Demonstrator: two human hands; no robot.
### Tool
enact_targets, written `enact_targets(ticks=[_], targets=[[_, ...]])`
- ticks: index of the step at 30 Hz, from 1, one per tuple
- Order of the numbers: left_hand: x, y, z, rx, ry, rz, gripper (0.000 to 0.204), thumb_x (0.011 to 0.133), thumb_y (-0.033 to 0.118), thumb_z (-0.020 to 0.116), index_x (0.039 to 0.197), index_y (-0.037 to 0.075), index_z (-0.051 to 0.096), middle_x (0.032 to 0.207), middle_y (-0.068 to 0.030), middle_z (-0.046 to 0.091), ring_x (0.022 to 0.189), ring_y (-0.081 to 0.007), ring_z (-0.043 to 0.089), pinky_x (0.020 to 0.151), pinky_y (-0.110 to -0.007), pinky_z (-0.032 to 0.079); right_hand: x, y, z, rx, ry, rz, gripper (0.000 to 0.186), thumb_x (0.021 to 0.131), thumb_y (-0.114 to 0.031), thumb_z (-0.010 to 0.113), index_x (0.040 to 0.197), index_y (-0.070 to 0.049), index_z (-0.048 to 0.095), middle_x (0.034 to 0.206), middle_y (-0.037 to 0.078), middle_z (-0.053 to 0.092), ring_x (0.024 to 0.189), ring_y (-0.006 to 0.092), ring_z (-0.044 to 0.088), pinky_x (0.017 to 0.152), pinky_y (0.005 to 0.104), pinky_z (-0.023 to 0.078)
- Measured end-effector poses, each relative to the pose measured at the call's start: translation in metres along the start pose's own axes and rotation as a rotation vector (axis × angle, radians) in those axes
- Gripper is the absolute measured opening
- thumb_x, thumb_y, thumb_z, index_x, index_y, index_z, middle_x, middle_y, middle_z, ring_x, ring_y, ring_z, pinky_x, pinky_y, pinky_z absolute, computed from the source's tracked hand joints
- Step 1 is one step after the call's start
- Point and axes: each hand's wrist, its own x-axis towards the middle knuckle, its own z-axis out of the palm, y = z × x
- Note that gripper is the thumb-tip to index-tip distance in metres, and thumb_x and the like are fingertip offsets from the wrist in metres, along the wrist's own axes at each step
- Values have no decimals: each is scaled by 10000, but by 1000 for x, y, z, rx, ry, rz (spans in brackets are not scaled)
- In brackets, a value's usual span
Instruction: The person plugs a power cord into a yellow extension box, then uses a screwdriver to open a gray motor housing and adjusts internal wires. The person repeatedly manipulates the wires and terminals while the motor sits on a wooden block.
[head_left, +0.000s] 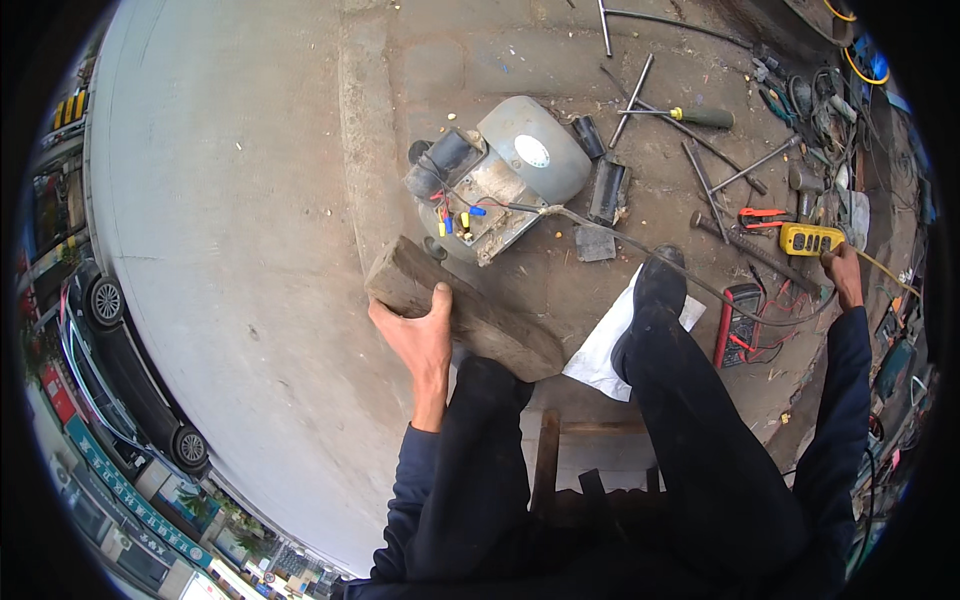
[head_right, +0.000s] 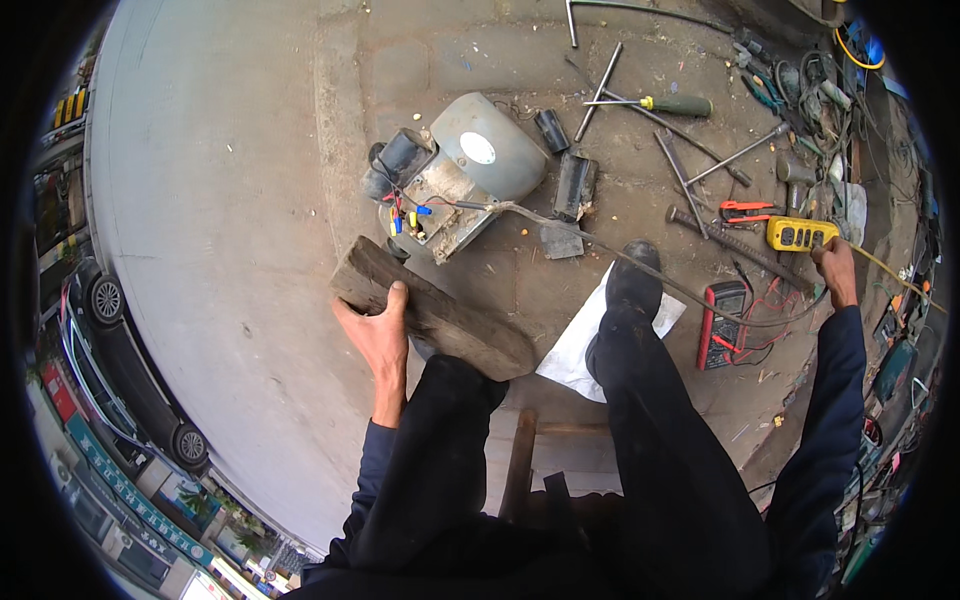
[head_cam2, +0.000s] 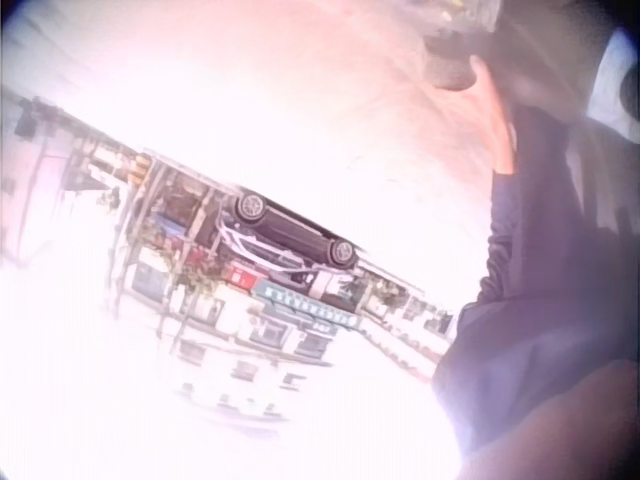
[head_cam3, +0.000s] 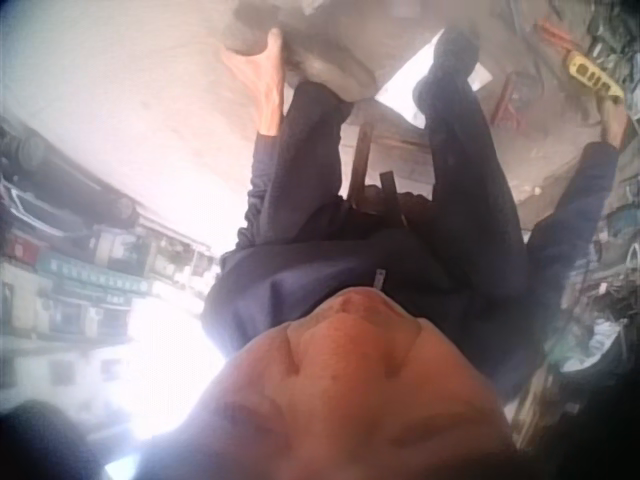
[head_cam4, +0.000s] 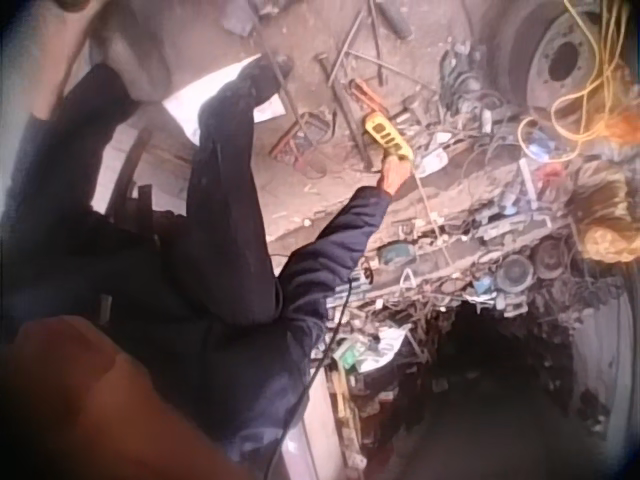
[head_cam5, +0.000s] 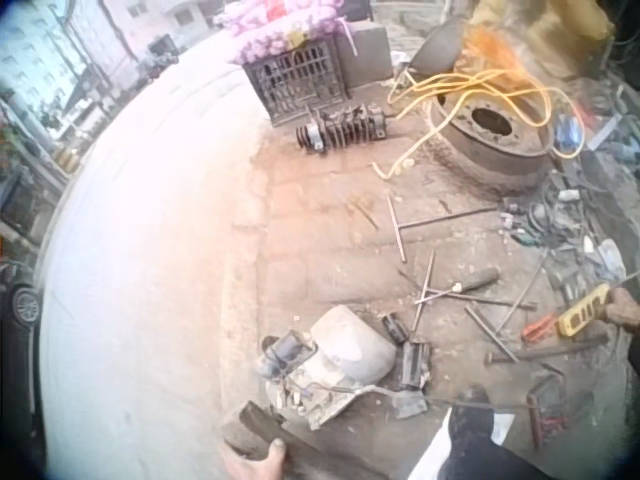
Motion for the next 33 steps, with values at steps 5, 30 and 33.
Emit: enact_targets(ticks=[5,30,33], targets=[[-15,-23,-27,-216,49,-75,844,804,223,877,1444,-106,436,1398,-251,556,1294,-337,562,1120,-453,441,-13,-9,-9,493,99,204,293,986,-300,705,930,-39,584,772,51,680,620,157,642,508,319,485],[113,-68,-47,-117,-48,-96,592,947,286,751,1393,-78,615,1251,-230,722,1145,-283,700,1035,-378,524,-189,-467,72,726,-89,-552,353,995,-264,689,1182,34,683,1044,238,742,924,351,737,838,457,572],[155,-24,-24,-338,-450,46,466,1041,250,629,1374,-76,646,1285,-212,738,1226,-273,676,1068,-375,505,-186,-501,76,489,-111,-683,446,988,-337,694,1235,33,657,1129,268,696,1036,431,683,922,525,533]])
